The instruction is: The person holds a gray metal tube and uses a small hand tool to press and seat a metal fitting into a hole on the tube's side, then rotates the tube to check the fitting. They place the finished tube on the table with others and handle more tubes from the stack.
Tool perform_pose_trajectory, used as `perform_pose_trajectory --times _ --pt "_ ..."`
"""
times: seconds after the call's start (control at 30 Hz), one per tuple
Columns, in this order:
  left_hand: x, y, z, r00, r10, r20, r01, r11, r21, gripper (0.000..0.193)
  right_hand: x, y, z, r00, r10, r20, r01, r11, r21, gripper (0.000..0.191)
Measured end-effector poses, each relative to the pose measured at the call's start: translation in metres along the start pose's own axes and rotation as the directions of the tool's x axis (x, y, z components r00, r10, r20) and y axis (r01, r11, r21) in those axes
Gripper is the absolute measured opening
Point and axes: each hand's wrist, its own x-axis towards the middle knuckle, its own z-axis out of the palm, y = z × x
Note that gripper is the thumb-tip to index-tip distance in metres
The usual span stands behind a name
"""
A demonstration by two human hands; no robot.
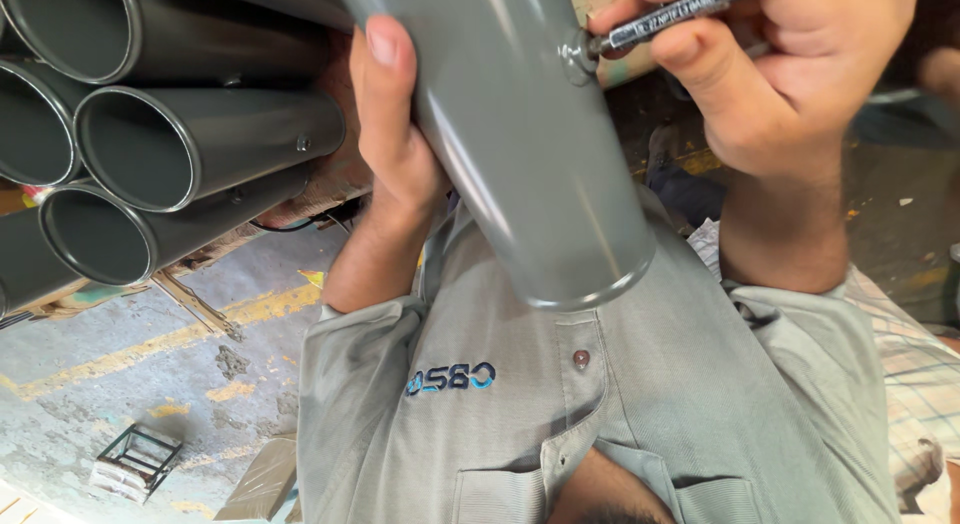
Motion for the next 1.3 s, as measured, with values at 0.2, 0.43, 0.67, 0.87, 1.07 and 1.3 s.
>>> perform_pose_trajectory --times 0.2,0.43,0.67,0.87,1.07,1.3 --pt "-0.010 -0.029 -0.014 0.969 0.211 -0.130 -0.185 0.965 0.183 0.072 0.000 -0.009 0.001 0.999 -0.027 -0.030 0.027 1.000 0.008 0.005" --pt "-0.004 -0.015 -0.004 0.998 0.012 -0.060 -0.015 0.999 -0.046 0.066 0.000 -0.013 0.003 0.998 -0.047 -0.041 0.047 0.999 0.009 0.005" --pt "0.018 -0.027 0.011 0.975 -0.145 0.168 0.209 0.853 -0.478 0.059 0.004 -0.014 0.009 0.998 -0.064 -0.029 0.064 0.998 0.008 0.005" --pt "0.022 -0.050 0.009 0.968 -0.209 0.142 0.253 0.820 -0.513 0.053 0.008 -0.014 0.009 0.997 -0.076 -0.029 0.076 0.997 -0.008 0.006" --pt "0.025 -0.047 0.023 0.892 -0.323 0.316 0.446 0.518 -0.730 0.062 0.012 -0.012 0.018 0.983 -0.177 -0.037 0.174 0.981 -0.084 0.007" --pt "0.024 -0.034 0.028 0.847 -0.402 0.347 0.521 0.497 -0.694 0.070 0.010 -0.016 0.022 0.956 -0.290 0.032 0.290 0.932 -0.217 0.020"
